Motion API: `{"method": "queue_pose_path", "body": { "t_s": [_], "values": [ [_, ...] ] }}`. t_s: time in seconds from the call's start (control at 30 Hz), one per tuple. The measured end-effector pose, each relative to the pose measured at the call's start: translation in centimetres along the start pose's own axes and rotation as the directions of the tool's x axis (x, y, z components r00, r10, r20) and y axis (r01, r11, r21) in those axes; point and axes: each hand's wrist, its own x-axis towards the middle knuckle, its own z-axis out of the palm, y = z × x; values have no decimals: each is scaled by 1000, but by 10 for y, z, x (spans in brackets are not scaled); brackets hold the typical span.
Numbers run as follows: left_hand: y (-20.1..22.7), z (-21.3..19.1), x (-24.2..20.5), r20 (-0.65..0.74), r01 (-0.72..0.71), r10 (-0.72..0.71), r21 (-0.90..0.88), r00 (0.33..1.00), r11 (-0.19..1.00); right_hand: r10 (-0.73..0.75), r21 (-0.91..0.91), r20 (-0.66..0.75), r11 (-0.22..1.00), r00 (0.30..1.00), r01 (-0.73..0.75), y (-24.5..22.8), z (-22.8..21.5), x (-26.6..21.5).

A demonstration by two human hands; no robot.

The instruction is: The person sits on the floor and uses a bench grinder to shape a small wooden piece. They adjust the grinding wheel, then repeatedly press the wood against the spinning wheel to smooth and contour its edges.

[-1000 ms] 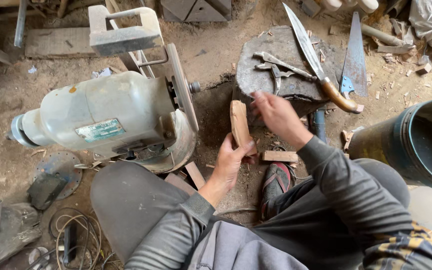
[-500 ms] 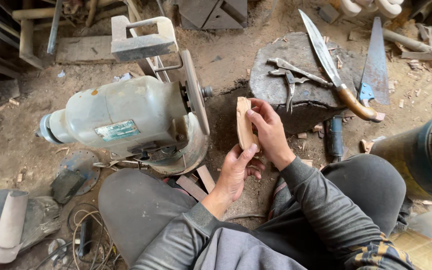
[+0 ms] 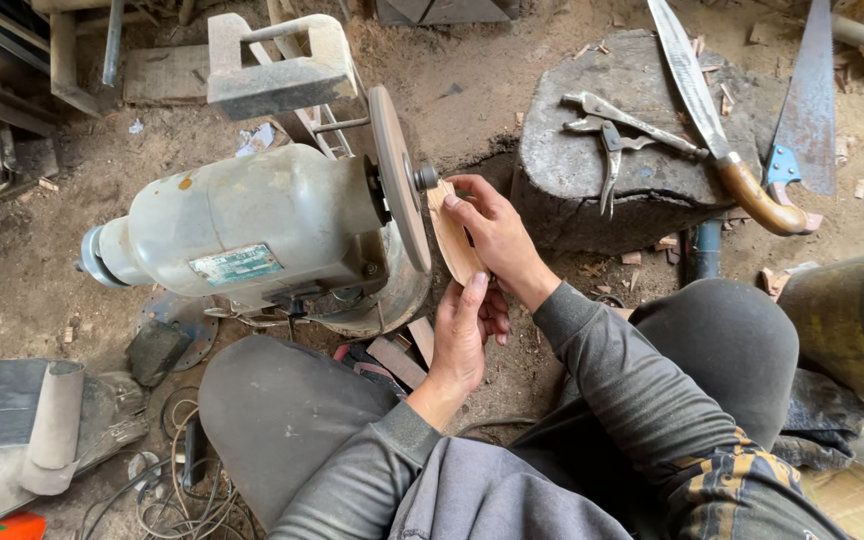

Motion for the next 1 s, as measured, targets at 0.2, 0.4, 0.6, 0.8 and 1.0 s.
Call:
{"method": "queue_pose_path", "body": {
  "t_s": [0.2, 0.4, 0.6, 0.8, 1.0],
  "values": [
    [-2, -3, 11, -59, 63, -73, -155, 996, 986, -101, 10, -43, 995, 994, 102, 10, 13, 14],
    [-7, -7, 26, -78, -36, 27, -112, 997, 993, -79, 40, -88, 996, 993, 83, 19, 17, 27],
    [-14, -8, 33, -121, -111, 93, -151, 988, 982, -71, 15, -183, 997, 980, 75, 26, 20, 35],
    [-11, -5, 41, -189, -100, 68, -168, 980, 981, -75, -108, -312, 993, 947, 43, 26, 24, 42],
    [3, 3, 40, -225, -77, 40, -160, 973, 984, -25, -83, -416, 997, 909, -11, 24, 29, 40]
  ]
}}
